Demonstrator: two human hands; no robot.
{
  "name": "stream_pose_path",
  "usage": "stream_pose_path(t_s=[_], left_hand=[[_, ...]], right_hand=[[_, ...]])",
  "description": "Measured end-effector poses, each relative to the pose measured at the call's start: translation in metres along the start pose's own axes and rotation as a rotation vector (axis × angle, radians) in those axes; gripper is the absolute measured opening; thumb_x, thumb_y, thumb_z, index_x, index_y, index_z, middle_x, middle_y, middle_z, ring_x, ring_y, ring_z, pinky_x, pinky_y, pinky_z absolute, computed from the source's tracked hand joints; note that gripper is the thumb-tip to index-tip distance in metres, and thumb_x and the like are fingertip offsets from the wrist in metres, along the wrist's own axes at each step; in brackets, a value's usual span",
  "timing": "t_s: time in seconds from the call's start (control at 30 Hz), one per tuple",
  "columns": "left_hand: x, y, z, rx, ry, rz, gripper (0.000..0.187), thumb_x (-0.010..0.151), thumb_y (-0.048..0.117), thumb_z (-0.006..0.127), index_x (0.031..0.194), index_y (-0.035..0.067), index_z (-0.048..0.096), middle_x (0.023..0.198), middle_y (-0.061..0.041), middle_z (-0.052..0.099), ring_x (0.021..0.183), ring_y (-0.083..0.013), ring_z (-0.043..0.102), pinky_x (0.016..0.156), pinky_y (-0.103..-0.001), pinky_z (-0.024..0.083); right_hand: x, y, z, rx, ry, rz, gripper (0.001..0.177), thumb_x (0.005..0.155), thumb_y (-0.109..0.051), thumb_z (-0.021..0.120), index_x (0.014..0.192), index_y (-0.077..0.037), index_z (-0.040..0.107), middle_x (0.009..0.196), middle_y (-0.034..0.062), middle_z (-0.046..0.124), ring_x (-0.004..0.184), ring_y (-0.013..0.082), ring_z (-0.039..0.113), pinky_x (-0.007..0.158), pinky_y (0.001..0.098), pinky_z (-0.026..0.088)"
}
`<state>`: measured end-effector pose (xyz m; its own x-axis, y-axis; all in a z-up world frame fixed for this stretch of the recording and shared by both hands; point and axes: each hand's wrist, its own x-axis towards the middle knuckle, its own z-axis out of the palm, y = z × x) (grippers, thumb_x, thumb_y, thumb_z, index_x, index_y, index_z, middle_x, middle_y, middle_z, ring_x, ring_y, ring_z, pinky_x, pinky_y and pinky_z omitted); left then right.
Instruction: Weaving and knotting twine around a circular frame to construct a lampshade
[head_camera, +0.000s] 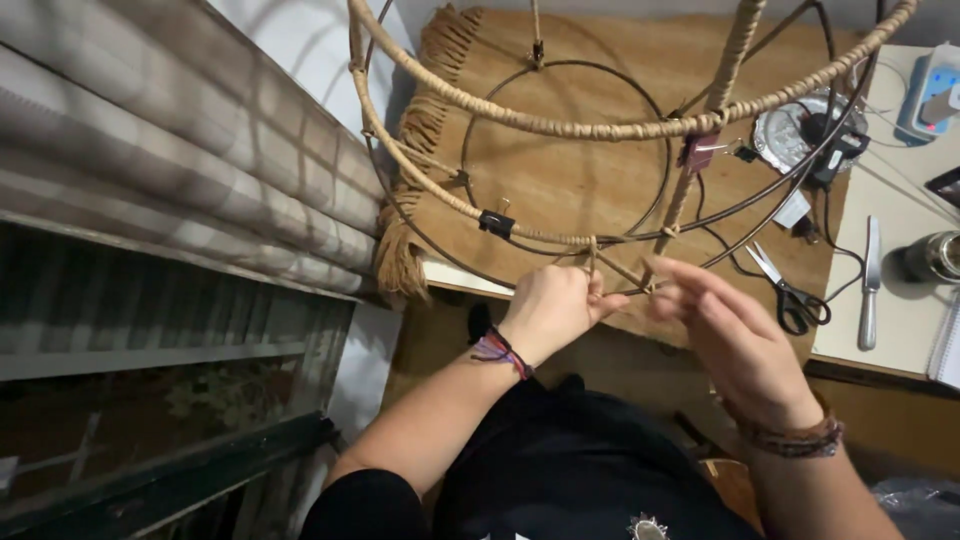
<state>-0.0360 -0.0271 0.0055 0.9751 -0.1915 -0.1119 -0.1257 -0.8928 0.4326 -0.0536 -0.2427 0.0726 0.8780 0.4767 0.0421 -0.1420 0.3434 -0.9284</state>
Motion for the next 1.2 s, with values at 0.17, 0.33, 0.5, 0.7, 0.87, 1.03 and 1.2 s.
stream_pose_path(t_s=[0.17, 0.33, 0.5, 0.7, 0.87, 1.03, 1.2], left_hand=[[-0.007, -0.008, 0.001, -0.796, -0.245, 0.131, 0.038, 0.108, 0.036, 0.042, 0.107, 0.02, 0.076, 0.065, 0.002, 0.053, 0.056, -0.0168, 0.049, 0.052, -0.031, 0.041], [-0.007, 0.003, -0.005, -1.511, -0.484, 0.043, 0.038, 0.097, 0.008, 0.036, 0.065, 0.016, 0.055, 0.056, 0.004, 0.043, 0.045, -0.0056, 0.027, 0.044, -0.022, 0.018], [-0.005, 0.002, -0.006, -0.001, 0.06, 0.057, 0.055, 0.087, 0.072, 0.056, 0.073, 0.02, 0.068, 0.061, -0.01, 0.068, 0.06, -0.0349, 0.07, 0.053, -0.048, 0.052], [-0.003, -0.012, 0.028, -1.365, -0.437, 0.098, 0.046, 0.115, 0.021, 0.035, 0.084, 0.004, 0.064, 0.08, -0.007, 0.067, 0.054, -0.0045, 0.042, 0.05, -0.017, 0.034], [-0.006, 0.016, -0.039, -0.428, -0.235, -0.064, 0.054, 0.085, 0.07, 0.057, 0.062, 0.021, 0.058, 0.054, -0.004, 0.055, 0.053, -0.0236, 0.055, 0.057, -0.038, 0.044], [-0.005, 0.004, -0.006, -0.028, 0.085, 0.074, 0.044, 0.087, 0.06, 0.071, 0.087, 0.017, 0.076, 0.075, -0.009, 0.076, 0.065, -0.0311, 0.073, 0.056, -0.045, 0.054], [-0.005, 0.003, 0.006, -0.227, 0.255, 0.175, 0.028, 0.096, 0.041, 0.066, 0.077, 0.02, 0.07, 0.057, -0.01, 0.067, 0.056, -0.0322, 0.067, 0.054, -0.045, 0.049]], right_hand=[[-0.041, 0.046, -0.043, -1.101, -0.029, 0.241, 0.031, 0.099, -0.033, 0.054, 0.091, -0.015, 0.077, 0.089, 0.0026, 0.082, 0.075, 0.0184, 0.076, 0.072, 0.0325, 0.056], [-0.039, 0.083, -0.052, -1.759, -0.418, 0.767, 0.028, 0.092, -0.048, 0.055, 0.079, -0.026, 0.066, 0.082, -0.0016, 0.075, 0.079, 0.0279, 0.074, 0.071, 0.0444, 0.055], [-0.01, -0.007, 0.007, -0.423, 0.036, 0.11, 0.051, 0.099, -0.022, 0.046, 0.144, 0.002, 0.051, 0.149, 0.0169, 0.059, 0.138, 0.0266, 0.057, 0.12, 0.0394, 0.042], [-0.04, 0.081, -0.049, -1.849, -0.458, 0.866, 0.025, 0.097, -0.038, 0.055, 0.091, -0.026, 0.076, 0.09, -0.0001, 0.077, 0.084, 0.0241, 0.077, 0.078, 0.041, 0.062], [-0.011, 0.027, -0.018, -0.793, -0.046, 0.229, 0.046, 0.097, -0.029, 0.049, 0.136, -0.006, 0.058, 0.132, 0.0152, 0.066, 0.113, 0.0318, 0.066, 0.098, 0.0437, 0.051], [-0.026, 0.029, -0.033, -0.582, -0.008, 0.147, 0.046, 0.103, -0.035, 0.047, 0.104, -0.007, 0.083, 0.073, 0.0016, 0.075, 0.055, 0.011, 0.056, 0.053, 0.0254, 0.045], [-0.017, 0.009, -0.009, -0.54, -0.165, 0.154, 0.071, 0.104, -0.058, 0.028, 0.114, -0.005, 0.074, 0.119, 0.0096, 0.075, 0.107, 0.0214, 0.071, 0.098, 0.0361, 0.05]])
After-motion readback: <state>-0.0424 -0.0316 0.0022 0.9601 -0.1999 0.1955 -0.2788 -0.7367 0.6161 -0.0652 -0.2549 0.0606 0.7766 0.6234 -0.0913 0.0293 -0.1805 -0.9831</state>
